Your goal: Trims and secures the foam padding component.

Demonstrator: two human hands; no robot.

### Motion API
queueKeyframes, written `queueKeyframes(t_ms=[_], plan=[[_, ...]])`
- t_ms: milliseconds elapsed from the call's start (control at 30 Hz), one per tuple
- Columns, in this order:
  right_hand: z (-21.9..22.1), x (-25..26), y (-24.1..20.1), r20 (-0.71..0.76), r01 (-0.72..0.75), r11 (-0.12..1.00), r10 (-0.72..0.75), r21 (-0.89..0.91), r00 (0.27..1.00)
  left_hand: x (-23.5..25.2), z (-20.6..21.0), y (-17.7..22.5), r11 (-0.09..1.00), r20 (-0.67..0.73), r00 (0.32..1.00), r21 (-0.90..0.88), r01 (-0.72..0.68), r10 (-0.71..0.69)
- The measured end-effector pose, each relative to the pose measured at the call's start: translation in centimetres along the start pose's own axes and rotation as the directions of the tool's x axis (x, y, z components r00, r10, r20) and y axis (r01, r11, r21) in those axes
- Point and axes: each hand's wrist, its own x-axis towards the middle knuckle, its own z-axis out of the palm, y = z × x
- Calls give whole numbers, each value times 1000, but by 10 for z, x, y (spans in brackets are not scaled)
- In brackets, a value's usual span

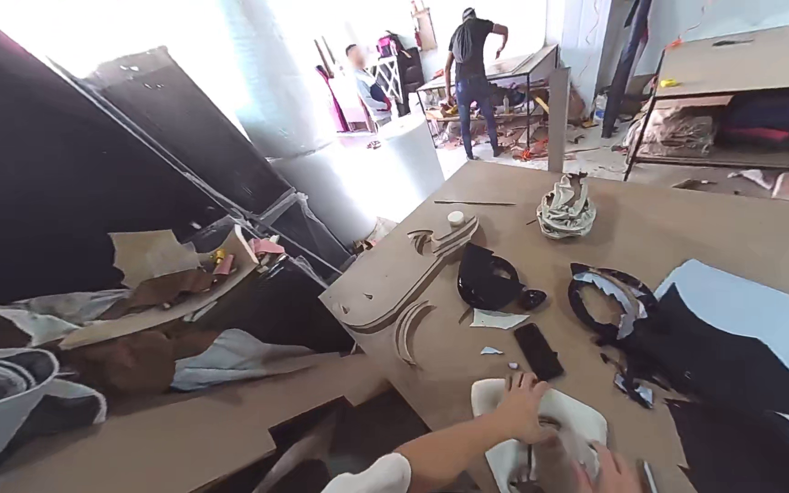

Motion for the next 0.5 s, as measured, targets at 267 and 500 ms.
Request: queueKeyframes(t_ms=[267,500], plan=[[13,91,3,121,-324,943,330,-72,936,14,17,-6,982,-9,988,-115,150,-152],[-9,96,5,329,-254,952,299,-173,896,12,25,15,961,27,962,-39,272,-272]])
